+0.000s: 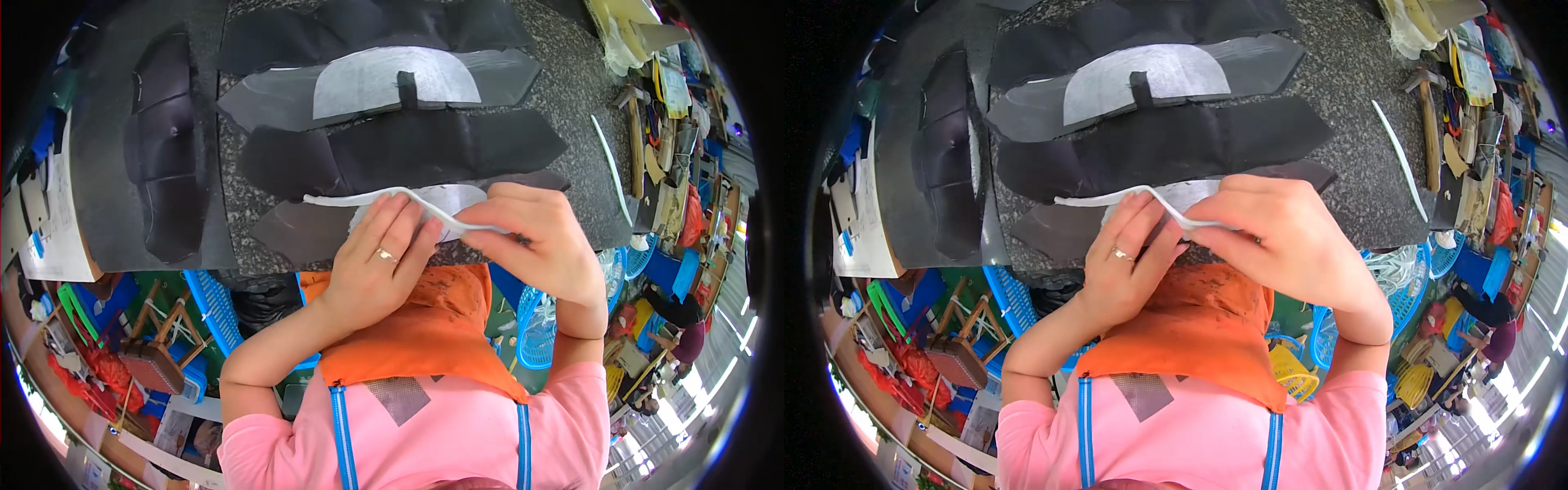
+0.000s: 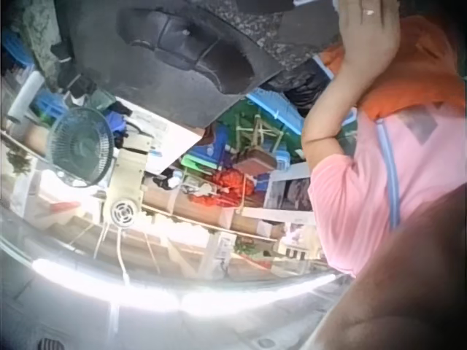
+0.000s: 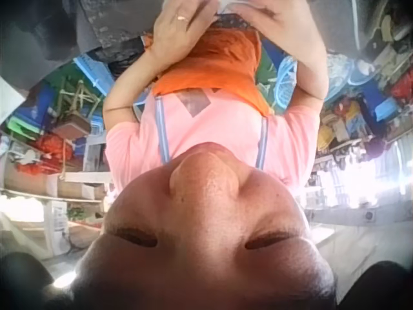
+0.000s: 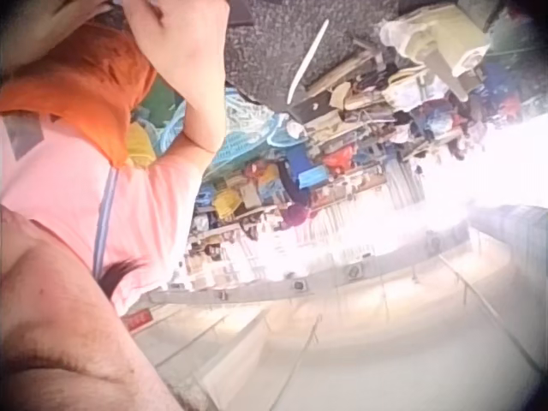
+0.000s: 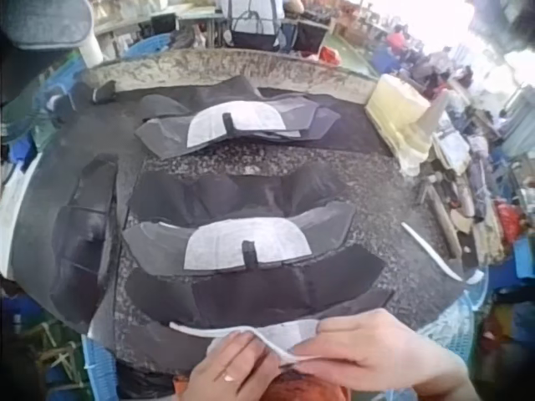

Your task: The person attaches white strips onto the edges of shoe upper leather pieces, folds and presses the edges by hand, and places the assembled pieces into a basket.

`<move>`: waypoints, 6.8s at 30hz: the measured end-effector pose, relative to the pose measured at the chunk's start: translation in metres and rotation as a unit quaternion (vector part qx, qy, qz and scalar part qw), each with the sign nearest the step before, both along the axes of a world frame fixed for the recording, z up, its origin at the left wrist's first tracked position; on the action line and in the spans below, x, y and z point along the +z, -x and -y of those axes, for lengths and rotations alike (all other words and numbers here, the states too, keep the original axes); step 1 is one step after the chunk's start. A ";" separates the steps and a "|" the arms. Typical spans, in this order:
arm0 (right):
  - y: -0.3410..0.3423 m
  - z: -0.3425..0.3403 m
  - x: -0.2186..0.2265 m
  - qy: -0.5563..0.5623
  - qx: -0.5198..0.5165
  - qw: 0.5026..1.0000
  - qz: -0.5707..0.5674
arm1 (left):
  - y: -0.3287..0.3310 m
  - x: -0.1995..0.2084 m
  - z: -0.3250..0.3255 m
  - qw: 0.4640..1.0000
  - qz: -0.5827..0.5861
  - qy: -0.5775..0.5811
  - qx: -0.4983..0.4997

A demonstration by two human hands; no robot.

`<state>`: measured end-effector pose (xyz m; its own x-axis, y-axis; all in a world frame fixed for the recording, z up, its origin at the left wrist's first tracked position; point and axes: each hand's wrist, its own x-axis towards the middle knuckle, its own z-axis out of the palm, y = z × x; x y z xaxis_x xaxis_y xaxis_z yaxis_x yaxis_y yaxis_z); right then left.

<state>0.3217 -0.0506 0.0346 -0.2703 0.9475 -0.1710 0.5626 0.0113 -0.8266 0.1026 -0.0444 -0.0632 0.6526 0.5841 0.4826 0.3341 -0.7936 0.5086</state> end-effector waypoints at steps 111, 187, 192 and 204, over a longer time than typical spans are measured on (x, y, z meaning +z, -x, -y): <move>-0.040 0.025 -0.062 -0.215 -0.154 0.917 0.297 | -0.077 0.058 -0.054 0.928 -0.294 -0.026 -0.228; -0.041 0.061 -0.019 -0.096 -0.311 0.945 0.003 | -0.009 0.047 0.001 0.993 -0.069 0.097 0.013; 0.013 0.033 -0.021 -0.130 0.051 0.989 -0.048 | 0.021 0.064 0.024 0.793 0.205 0.574 0.026; 0.047 0.019 -0.026 -0.158 0.010 0.982 -0.105 | 0.042 0.051 0.023 0.852 0.186 0.485 0.067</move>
